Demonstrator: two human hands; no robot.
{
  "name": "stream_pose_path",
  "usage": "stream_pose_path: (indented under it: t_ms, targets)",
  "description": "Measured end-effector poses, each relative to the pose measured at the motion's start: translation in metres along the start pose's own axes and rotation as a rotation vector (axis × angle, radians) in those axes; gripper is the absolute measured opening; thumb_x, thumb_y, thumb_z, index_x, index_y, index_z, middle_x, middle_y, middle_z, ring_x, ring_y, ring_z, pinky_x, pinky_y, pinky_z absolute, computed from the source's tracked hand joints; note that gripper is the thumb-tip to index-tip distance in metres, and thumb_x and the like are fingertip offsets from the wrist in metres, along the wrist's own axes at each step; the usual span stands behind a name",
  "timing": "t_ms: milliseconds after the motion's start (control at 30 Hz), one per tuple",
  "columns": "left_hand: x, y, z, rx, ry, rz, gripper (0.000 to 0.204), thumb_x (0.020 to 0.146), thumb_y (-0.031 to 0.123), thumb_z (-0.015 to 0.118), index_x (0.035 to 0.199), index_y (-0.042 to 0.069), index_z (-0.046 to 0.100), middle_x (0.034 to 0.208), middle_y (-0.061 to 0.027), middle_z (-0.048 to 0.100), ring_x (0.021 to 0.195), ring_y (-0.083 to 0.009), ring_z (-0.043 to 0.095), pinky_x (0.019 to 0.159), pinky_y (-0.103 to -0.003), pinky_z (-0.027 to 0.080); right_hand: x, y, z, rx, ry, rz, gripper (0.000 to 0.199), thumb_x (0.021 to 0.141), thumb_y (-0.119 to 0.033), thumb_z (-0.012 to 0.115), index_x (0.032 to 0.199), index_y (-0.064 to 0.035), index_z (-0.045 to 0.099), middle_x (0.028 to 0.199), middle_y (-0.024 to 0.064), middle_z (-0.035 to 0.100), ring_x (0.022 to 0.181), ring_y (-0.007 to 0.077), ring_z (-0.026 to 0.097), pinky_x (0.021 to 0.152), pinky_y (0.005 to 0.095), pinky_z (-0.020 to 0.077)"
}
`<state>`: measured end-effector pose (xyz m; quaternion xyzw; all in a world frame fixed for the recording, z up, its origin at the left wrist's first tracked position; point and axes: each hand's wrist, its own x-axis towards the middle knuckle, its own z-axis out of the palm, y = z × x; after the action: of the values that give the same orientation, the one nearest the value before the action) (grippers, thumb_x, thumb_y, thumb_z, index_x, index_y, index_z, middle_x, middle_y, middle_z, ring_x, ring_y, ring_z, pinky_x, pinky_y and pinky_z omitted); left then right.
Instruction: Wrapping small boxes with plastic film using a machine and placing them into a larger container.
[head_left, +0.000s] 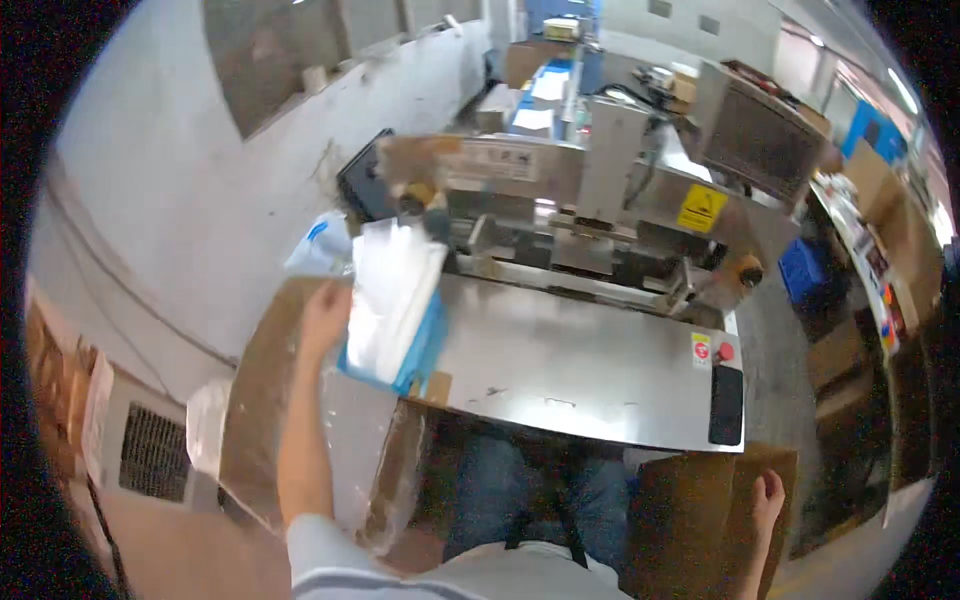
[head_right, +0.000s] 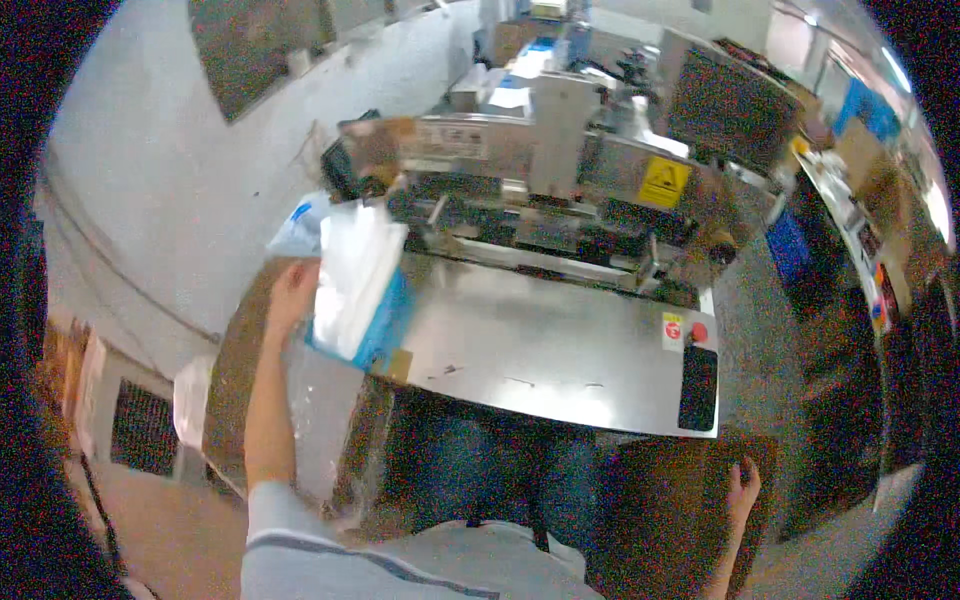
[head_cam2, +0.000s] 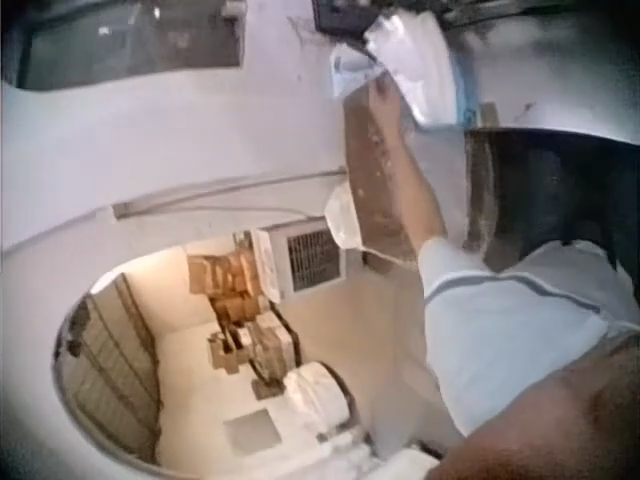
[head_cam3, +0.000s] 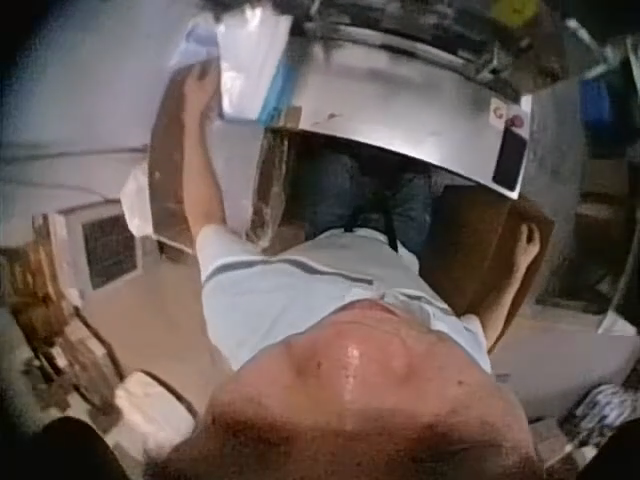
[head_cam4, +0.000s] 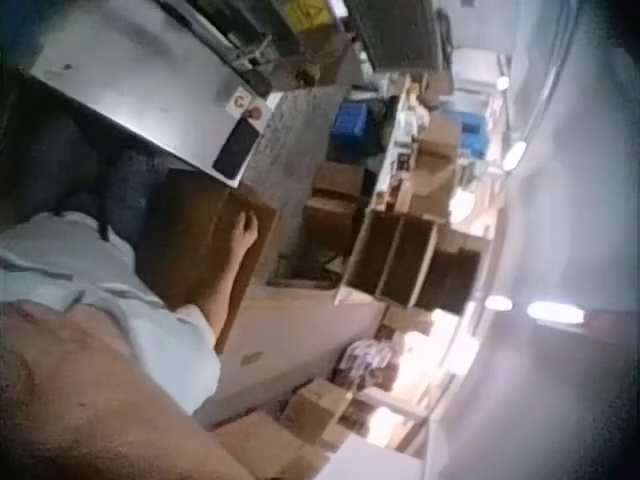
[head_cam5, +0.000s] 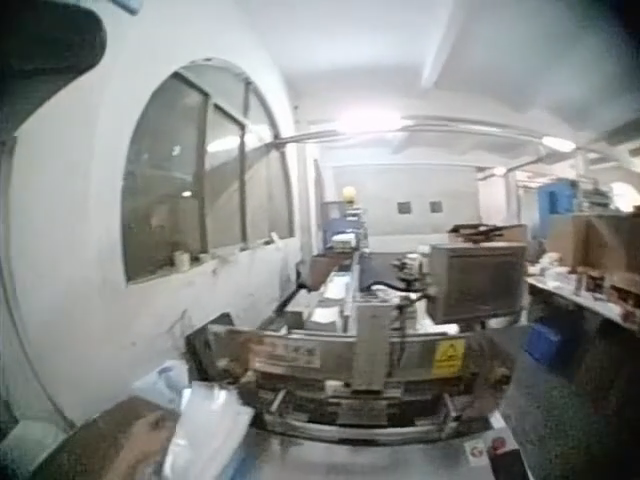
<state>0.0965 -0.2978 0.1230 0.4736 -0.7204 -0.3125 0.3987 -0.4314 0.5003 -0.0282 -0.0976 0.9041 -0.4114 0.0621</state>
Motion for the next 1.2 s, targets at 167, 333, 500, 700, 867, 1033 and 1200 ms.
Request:
stream_pose_path:
  t_ms: [167, 333, 500, 700, 867, 1033, 1200]
  targets:
    - [0.027, 0.019, 0.034, 0.231, 0.210, 0.192, 0.043, 0.082, 0.037, 0.076, 0.097, -0.002, 0.067, 0.089, -0.0210, 0.069, 0.083, -0.0335, 0.067, 0.075, -0.042, 0.051, -0.044, -0.171, 0.025, 0.234, -0.035, -0.293, 0.035, 0.096, -0.008, 0.063, 0.128, 0.0040, 0.057, 0.118, 0.0116, 0.066, 0.108, 0.0190, 0.060, 0.099, 0.0315, 0.0447]
    - [0.022, 0.019, 0.015, 0.326, 0.159, 0.193, 0.032, 0.092, 0.030, 0.065, 0.102, 0.000, 0.070, 0.095, -0.0203, 0.071, 0.087, -0.0335, 0.069, 0.081, -0.043, 0.052, -0.071, -0.201, 0.024, 0.191, -0.062, -0.308, 0.034, 0.093, -0.008, 0.066, 0.124, 0.0055, 0.059, 0.118, 0.0119, 0.065, 0.108, 0.0190, 0.060, 0.098, 0.0313, 0.0452]
    - [0.010, 0.056, 0.004, 0.311, 0.368, 0.458, 0.026, 0.095, 0.025, 0.060, 0.096, 0.002, 0.072, 0.091, -0.0198, 0.070, 0.087, -0.0377, 0.067, 0.078, -0.043, 0.052, -0.064, -0.239, 0.041, 0.227, -0.093, -0.385, 0.037, 0.092, -0.006, 0.066, 0.127, 0.0043, 0.059, 0.118, 0.0116, 0.066, 0.106, 0.0189, 0.061, 0.096, 0.0320, 0.0475]
    - [-0.081, 0.178, 0.044, 0.071, -0.011, 0.583, 0.027, 0.096, 0.027, 0.060, 0.103, 0.004, 0.073, 0.098, -0.0169, 0.072, 0.087, -0.0359, 0.069, 0.075, -0.041, 0.054, -0.097, -0.369, 0.099, 0.176, -0.183, -0.680, 0.050, 0.085, -0.005, 0.072, 0.132, 0.0001, 0.056, 0.129, 0.0145, 0.062, 0.118, 0.0255, 0.060, 0.099, 0.0368, 0.0479]
    - [-0.189, 0.229, 0.093, -0.166, -0.591, 0.616, 0.019, 0.093, 0.014, 0.063, 0.107, 0.003, 0.071, 0.094, -0.0194, 0.071, 0.077, -0.0297, 0.069, 0.072, -0.039, 0.054, -0.142, -0.448, 0.156, 0.228, -0.207, -1.082, 0.043, 0.081, -0.016, 0.078, 0.118, -0.0036, 0.060, 0.115, 0.0176, 0.064, 0.106, 0.0353, 0.063, 0.089, 0.0415, 0.0512]
    - [-0.228, 0.234, 0.096, -0.385, -0.739, 0.261, 0.021, 0.091, 0.015, 0.069, 0.102, -0.002, 0.070, 0.082, -0.0103, 0.071, 0.069, -0.0091, 0.061, 0.066, -0.026, 0.051, -0.130, -0.425, 0.152, 0.047, -0.609, -0.867, 0.014, 0.087, -0.012, 0.070, 0.083, 0.0006, 0.066, 0.074, 0.0145, 0.067, 0.075, 0.0357, 0.067, 0.071, 0.0395, 0.0539]
    - [-0.240, 0.206, 0.113, -0.283, -0.842, -0.063, 0.024, 0.089, 0.022, 0.073, 0.088, -0.002, 0.071, 0.075, -0.0053, 0.069, 0.066, -0.0080, 0.057, 0.061, -0.025, 0.047, -0.134, -0.414, 0.154, 0.290, -0.330, -1.046, 0.009, 0.079, -0.005, 0.072, 0.086, -0.0027, 0.067, 0.094, 0.0132, 0.070, 0.089, 0.0325, 0.068, 0.076, 0.0385, 0.0552]
